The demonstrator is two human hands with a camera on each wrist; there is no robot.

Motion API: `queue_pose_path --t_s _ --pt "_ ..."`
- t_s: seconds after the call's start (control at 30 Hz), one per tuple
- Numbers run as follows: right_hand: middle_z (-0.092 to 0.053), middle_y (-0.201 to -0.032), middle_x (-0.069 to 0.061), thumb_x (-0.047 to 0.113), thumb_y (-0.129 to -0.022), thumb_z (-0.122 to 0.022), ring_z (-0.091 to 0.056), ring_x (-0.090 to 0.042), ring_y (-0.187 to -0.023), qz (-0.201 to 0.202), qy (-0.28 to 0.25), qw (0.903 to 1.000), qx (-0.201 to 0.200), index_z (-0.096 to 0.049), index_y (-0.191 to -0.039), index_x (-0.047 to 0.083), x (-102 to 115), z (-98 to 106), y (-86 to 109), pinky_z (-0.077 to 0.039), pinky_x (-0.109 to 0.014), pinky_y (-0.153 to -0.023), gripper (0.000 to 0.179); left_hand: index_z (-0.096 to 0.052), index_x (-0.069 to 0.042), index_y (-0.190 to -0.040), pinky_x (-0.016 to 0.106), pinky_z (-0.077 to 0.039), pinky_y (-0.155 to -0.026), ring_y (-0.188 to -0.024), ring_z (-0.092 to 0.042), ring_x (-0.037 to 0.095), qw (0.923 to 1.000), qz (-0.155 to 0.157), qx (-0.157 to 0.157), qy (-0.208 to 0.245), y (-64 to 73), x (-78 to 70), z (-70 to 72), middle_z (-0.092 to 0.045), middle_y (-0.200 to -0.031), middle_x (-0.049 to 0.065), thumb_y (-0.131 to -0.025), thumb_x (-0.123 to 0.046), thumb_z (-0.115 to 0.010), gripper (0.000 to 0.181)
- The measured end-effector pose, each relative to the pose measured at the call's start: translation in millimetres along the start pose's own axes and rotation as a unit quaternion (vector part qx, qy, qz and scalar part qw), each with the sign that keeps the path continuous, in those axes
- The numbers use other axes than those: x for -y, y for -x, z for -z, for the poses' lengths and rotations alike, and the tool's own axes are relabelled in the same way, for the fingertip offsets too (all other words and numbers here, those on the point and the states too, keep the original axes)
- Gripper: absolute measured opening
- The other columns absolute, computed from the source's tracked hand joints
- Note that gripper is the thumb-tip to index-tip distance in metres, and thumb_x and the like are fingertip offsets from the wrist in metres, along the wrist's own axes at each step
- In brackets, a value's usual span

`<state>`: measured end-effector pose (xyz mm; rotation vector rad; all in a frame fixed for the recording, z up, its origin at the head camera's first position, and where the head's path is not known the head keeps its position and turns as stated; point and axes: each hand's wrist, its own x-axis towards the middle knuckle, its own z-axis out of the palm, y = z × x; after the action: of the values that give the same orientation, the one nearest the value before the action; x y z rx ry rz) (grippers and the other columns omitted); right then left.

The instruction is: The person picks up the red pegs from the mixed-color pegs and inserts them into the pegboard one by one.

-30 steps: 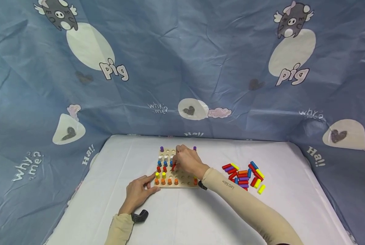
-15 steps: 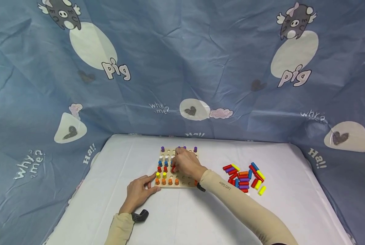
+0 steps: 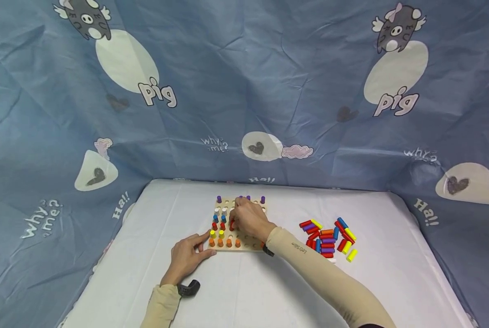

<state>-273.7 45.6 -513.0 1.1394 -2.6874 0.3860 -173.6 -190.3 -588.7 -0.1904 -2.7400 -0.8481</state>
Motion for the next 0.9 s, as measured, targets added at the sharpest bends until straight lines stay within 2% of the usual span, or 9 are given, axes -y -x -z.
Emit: queue_pose_path --t_s 0.17,0.37,0.63,0.9 --pt "-0.048 -0.084 0.007 0.028 -0.079 -0.084 -0.044 -0.009 -0.076 -0.006 -0.001 0.9998 0.021 -0.080 -0.088 0.027 2 -4 -0.5 -0.039 -0.023 -0.056 0.010 -0.065 -0.033 -0.130 0.024 -0.028 -0.056 -0.052 -0.033 0.001 1.0000 0.002 0.002 -0.003 1.1 0.7 -1.7 -0.042 -0.061 -0.022 -0.069 -0.055 -0.083 0.067" --pt "-0.051 -0.084 0.007 0.027 -0.079 -0.084 -0.046 -0.010 -0.076 0.006 -0.014 0.9997 0.020 -0.079 -0.087 0.026 2 -7 -1.5 -0.041 -0.024 -0.057 0.010 -0.066 -0.032 -0.129 0.024 -0.028 -0.055 -0.052 -0.033 0.000 1.0000 -0.003 -0.005 -0.006 -0.1 0.9 -1.4 -0.042 -0.061 -0.022 -0.069 -0.055 -0.084 0.067" --pt "-0.051 -0.081 0.008 0.029 -0.080 -0.084 -0.046 -0.008 -0.072 0.001 -0.013 0.9996 0.026 -0.078 -0.088 0.027 3 -9 -0.1 -0.041 -0.023 -0.055 0.010 -0.066 -0.033 -0.130 0.025 -0.028 -0.056 -0.053 -0.034 0.001 1.0000 0.006 0.003 -0.001 0.5 -1.5 -0.6 -0.042 -0.061 -0.021 -0.069 -0.055 -0.083 0.068" --pt "-0.051 -0.080 0.007 0.030 -0.081 -0.083 -0.046 -0.008 -0.071 -0.001 -0.014 0.9997 0.021 -0.077 -0.088 0.026 4 -12 1.8 -0.040 -0.024 -0.053 0.010 -0.066 -0.033 -0.129 0.025 -0.028 -0.055 -0.052 -0.033 0.001 1.0000 -0.003 -0.006 -0.001 0.1 -0.4 -1.8 -0.042 -0.061 -0.022 -0.069 -0.053 -0.084 0.066"
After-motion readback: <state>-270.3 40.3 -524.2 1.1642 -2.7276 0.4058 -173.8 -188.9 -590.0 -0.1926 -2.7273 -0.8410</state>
